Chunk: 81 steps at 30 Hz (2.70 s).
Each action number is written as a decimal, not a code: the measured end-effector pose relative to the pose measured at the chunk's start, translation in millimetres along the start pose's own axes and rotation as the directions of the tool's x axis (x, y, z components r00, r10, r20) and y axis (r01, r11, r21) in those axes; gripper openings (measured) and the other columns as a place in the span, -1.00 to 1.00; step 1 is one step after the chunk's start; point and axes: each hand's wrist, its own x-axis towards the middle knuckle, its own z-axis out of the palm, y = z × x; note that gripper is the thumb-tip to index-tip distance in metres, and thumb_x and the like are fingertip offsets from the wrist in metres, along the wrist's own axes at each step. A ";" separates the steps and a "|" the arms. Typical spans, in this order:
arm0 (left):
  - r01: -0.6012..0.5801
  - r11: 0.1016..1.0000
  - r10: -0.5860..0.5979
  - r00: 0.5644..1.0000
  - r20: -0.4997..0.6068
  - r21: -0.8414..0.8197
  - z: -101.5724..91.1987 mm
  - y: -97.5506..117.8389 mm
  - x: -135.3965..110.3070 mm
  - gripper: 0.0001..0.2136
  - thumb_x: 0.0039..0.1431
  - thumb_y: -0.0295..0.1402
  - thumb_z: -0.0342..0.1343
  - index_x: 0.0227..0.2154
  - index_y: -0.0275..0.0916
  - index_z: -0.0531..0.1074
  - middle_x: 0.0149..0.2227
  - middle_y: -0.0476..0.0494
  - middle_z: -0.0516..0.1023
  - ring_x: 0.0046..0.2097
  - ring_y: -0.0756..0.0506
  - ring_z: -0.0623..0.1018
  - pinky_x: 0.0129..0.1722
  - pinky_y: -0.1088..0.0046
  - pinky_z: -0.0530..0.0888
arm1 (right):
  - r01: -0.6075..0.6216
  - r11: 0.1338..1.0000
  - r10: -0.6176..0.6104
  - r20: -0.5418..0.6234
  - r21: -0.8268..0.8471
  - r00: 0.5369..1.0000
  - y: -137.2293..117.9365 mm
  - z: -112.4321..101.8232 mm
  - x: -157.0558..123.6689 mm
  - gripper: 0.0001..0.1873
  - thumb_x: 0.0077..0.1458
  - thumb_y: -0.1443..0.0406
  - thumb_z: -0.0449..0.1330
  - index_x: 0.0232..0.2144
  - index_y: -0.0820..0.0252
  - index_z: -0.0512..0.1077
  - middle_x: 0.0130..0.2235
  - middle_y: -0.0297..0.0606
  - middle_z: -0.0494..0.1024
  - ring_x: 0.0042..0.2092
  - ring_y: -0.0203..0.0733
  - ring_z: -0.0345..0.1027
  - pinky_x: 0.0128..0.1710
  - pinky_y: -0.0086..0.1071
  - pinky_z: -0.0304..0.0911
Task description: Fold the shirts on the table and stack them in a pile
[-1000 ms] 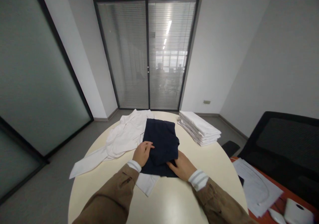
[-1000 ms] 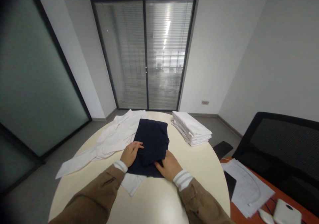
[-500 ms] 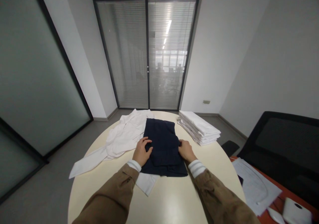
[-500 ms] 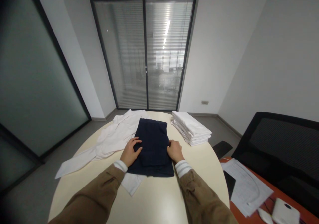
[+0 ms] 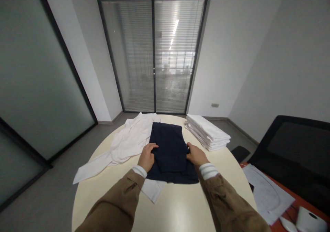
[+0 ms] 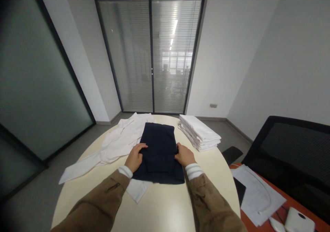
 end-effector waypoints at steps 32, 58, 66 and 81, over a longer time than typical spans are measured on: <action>0.056 0.993 -0.071 0.988 0.138 0.104 -4.0 12.7 1.4 -0.76 0.27 -0.33 0.10 -0.05 -0.11 0.57 -0.02 -0.13 0.62 0.07 -0.20 0.54 0.11 0.16 0.44 | 0.176 0.902 -0.348 0.422 0.393 0.837 -25.6 0.1 -24.2 -0.73 0.08 0.27 0.18 -0.18 0.22 0.55 -0.36 -0.29 0.61 -0.40 -0.26 0.45 -0.41 -0.45 0.26; 0.207 0.978 -0.204 0.968 -0.149 0.002 -15.8 19.3 2.3 -0.70 0.25 -0.23 0.05 -0.09 -0.31 0.48 -0.12 -0.28 0.45 -0.24 -0.12 0.54 -0.07 0.20 0.52 | -0.304 0.349 -0.010 0.328 0.886 0.945 3.1 6.3 -9.0 -0.56 -0.25 0.28 0.44 -0.26 0.21 0.44 -0.29 -0.22 0.64 -0.25 -0.14 0.55 -0.15 -0.30 0.45; 0.617 0.717 -0.613 0.780 0.127 -0.324 -20.6 12.6 10.3 -0.51 -0.08 -0.61 0.25 -0.02 -0.25 0.38 0.03 -0.26 0.45 -0.35 0.02 0.52 -0.38 0.48 0.54 | -0.263 0.400 -0.126 0.337 0.878 0.933 3.6 2.3 -11.6 -0.47 -0.20 0.21 0.45 -0.13 0.22 0.46 -0.21 -0.20 0.64 -0.13 -0.06 0.54 0.03 -0.17 0.40; 0.643 0.765 -0.513 0.647 0.563 -0.042 -53.4 39.4 6.7 -0.68 0.05 -0.28 0.22 -0.12 -0.27 0.55 -0.37 -0.06 0.48 -0.44 0.00 0.44 -0.50 0.51 0.48 | -0.078 0.625 -0.442 0.434 0.777 0.785 7.5 -27.8 -34.2 0.30 -0.19 0.14 0.50 0.42 0.09 -0.18 0.20 -0.03 0.38 0.03 -0.04 0.44 -0.01 -0.21 0.40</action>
